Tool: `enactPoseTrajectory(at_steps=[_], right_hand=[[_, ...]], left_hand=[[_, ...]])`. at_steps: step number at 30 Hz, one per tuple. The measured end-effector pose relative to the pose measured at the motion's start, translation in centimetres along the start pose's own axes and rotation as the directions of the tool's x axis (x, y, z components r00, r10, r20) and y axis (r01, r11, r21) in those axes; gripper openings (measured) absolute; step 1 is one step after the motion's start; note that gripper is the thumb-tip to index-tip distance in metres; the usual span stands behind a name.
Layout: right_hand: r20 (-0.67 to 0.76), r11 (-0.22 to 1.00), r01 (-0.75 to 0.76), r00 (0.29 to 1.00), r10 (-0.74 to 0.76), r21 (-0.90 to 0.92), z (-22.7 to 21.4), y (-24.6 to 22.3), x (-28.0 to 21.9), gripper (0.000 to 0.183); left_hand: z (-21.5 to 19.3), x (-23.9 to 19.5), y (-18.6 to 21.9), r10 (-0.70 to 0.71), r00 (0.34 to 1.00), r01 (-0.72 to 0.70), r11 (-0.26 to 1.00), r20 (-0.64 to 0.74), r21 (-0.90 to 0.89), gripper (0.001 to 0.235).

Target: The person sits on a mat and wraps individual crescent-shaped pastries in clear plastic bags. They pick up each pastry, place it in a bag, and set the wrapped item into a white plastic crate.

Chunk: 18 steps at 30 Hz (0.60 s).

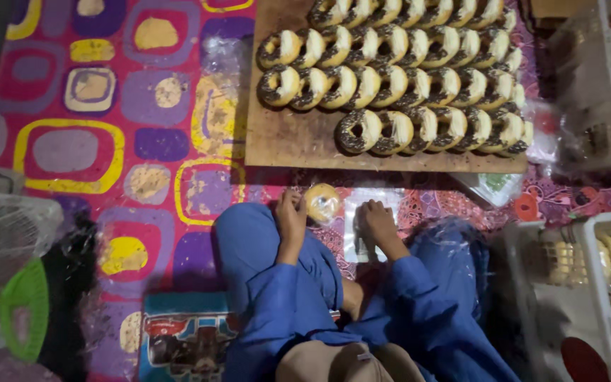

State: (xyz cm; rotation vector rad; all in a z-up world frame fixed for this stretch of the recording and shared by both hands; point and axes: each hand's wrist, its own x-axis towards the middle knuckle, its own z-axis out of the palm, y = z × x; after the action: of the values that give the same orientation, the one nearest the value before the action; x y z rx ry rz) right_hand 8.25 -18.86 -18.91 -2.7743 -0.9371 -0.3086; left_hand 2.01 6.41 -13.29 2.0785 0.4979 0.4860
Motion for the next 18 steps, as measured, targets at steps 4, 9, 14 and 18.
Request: enactPoseTrajectory(at_steps=[4, 9, 14, 18], right_hand=[[0.292, 1.000, -0.004, 0.956, 0.002, 0.008, -1.8, -1.1, 0.0, 0.017], [0.399, 0.995, -0.051, 0.913, 0.083, -0.090, -7.9, -3.5, -2.1, 0.012], [0.026, 0.979, -0.157, 0.987, 0.162, -0.127, -14.2, -3.2, -5.3, 0.077], [0.056, 0.741, -0.268, 0.953, 0.298, 0.615, -16.1, -5.6, -2.1, 0.079]], left_hand=[[1.0, -2.5, 2.9, 0.346, 0.929, -0.321, 0.930, -0.130, 0.182, 0.034], [5.1, -5.4, 7.9, 0.229, 0.964, -0.195, 0.954, 0.133, -0.228, 0.069], [5.9, -11.8, 12.2, 0.427, 0.752, -0.322, 0.903, 0.502, -0.285, 0.044], [4.3, -9.8, 12.3, 0.369, 0.920, -0.185, 0.705, 0.131, -0.684, 0.074]])
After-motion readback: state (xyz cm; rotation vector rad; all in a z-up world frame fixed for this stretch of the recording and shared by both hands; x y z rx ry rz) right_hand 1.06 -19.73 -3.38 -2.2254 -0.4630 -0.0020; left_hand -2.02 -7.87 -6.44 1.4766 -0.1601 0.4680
